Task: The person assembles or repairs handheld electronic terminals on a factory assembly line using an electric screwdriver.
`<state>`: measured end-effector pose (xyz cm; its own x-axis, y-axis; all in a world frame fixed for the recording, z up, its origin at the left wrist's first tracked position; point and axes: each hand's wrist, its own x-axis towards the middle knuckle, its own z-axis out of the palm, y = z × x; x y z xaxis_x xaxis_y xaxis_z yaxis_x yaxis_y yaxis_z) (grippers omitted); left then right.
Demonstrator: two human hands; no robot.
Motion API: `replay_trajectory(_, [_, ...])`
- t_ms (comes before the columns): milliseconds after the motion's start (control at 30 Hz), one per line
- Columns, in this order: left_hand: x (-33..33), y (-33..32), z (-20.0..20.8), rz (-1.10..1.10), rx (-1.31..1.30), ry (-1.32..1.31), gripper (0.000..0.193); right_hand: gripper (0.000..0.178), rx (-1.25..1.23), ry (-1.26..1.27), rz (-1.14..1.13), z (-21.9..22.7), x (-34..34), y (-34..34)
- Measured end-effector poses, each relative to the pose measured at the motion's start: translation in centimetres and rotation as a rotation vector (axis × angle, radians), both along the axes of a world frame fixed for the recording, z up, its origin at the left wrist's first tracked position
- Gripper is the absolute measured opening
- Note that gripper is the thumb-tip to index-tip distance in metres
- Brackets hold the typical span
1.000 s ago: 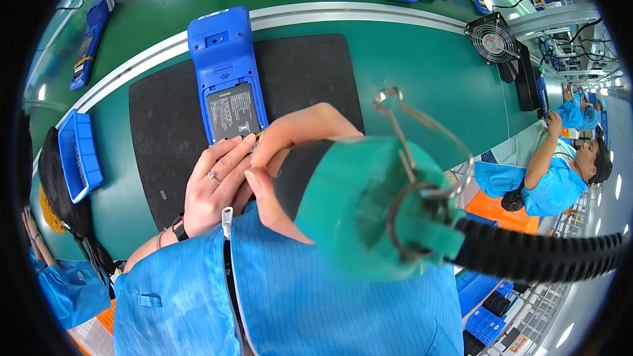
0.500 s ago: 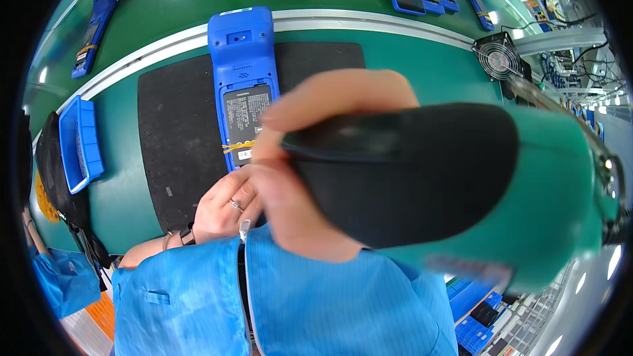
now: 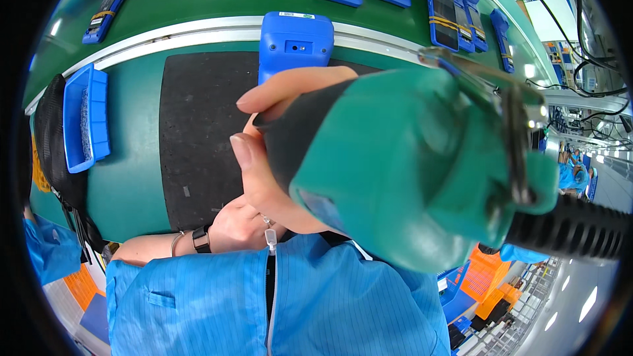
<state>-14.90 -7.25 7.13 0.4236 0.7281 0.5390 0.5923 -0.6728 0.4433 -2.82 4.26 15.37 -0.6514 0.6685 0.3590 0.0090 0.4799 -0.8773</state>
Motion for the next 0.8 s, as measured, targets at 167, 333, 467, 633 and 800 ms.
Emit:
replay_trajectory(167, [-0.2, -0.3, -0.3, 0.016, -0.013, 0.003, 0.036, 0.031, -0.045, 0.025, -0.037, -0.6, -0.2, -0.6])
replay_trajectory(333, [-0.2, -0.2, -0.5, 0.008, -0.012, -0.022, 0.037, 0.028, -0.049, 0.063, -0.08, -0.9, -0.3, -1.1])
replay_trajectory(467, [0.0, -0.3, -0.2, 0.017, -0.052, -0.097, 0.038, 0.027, -0.129, 0.117, -0.082, -0.4, -0.8, -1.6])
replay_trajectory(633, [0.3, -0.4, -0.4, 0.013, -0.014, -0.042, 0.035, 0.026, -0.034, 0.087, -0.041, -0.9, -0.4, -0.9])
replay_trajectory(800, [0.6, -0.4, -0.7, 0.022, 0.031, 0.017, 0.033, 0.025, -0.024, 0.138, -0.016, -1.4, 0.2, -0.4])
